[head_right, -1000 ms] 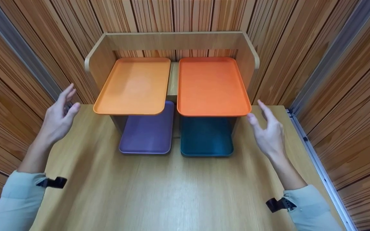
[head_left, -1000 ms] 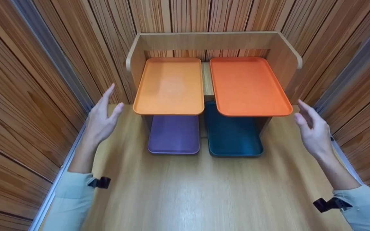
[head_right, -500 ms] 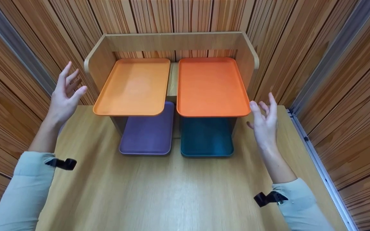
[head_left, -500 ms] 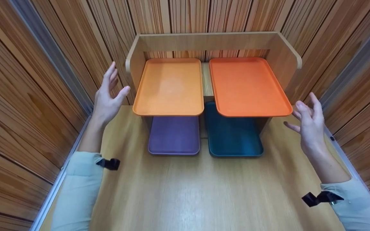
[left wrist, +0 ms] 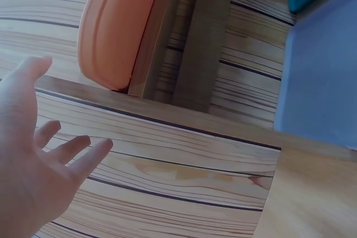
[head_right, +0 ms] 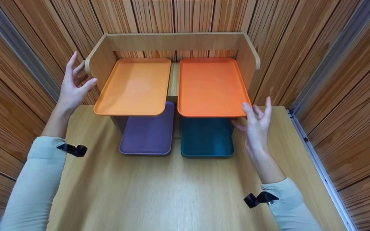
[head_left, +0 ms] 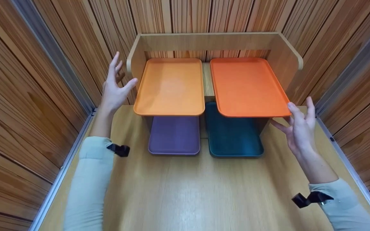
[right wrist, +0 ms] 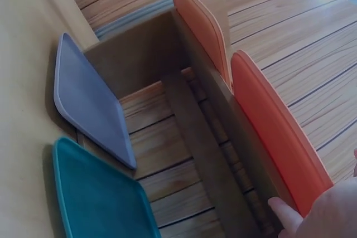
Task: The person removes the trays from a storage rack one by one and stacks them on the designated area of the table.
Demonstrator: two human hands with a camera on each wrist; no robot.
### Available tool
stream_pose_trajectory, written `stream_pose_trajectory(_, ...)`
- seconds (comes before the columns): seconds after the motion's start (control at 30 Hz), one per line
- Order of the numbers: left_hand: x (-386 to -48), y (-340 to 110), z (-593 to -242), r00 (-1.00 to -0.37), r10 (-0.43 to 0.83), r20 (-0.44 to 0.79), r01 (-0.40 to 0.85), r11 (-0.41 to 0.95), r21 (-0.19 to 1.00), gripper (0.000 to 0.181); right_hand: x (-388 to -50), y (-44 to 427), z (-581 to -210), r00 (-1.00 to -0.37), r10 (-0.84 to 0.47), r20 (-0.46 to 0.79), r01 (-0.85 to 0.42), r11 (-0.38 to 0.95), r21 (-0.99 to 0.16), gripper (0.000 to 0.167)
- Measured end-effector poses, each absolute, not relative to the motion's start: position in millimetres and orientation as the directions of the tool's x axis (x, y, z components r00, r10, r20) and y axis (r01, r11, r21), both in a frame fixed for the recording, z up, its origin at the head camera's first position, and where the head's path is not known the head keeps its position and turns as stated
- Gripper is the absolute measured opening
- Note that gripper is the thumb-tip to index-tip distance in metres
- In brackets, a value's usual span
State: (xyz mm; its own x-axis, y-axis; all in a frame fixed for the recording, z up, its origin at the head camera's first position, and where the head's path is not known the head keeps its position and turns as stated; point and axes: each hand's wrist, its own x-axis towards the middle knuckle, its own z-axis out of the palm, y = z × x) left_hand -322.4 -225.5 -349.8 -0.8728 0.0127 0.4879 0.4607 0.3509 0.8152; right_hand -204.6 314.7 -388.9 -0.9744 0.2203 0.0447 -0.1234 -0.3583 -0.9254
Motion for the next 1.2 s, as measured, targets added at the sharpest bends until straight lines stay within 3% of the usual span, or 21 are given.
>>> stream_pose_trajectory(0.37,-332,-222,-354,-0.872,0.047,0.488,0.479,0.290,0.829,0.096,-205,290,-390,-0.978,0.208,-0.007,-0.098,-0.491,-0.866,0.106)
stream_pose_trajectory(0.6,-333,-220,-353,-0.861,0.070,0.503,0.501,0.280,0.819,0.083,-208,279,-388,-0.964,0.263,-0.039,-0.116,-0.549,-0.828,0.109)
stream_pose_trajectory(1.2,-331,-217,-352,-0.881,0.058,0.469,0.456,0.359,0.814,0.074,-215,270,-386,-0.922,0.374,-0.100,-0.152,-0.588,-0.794,0.085)
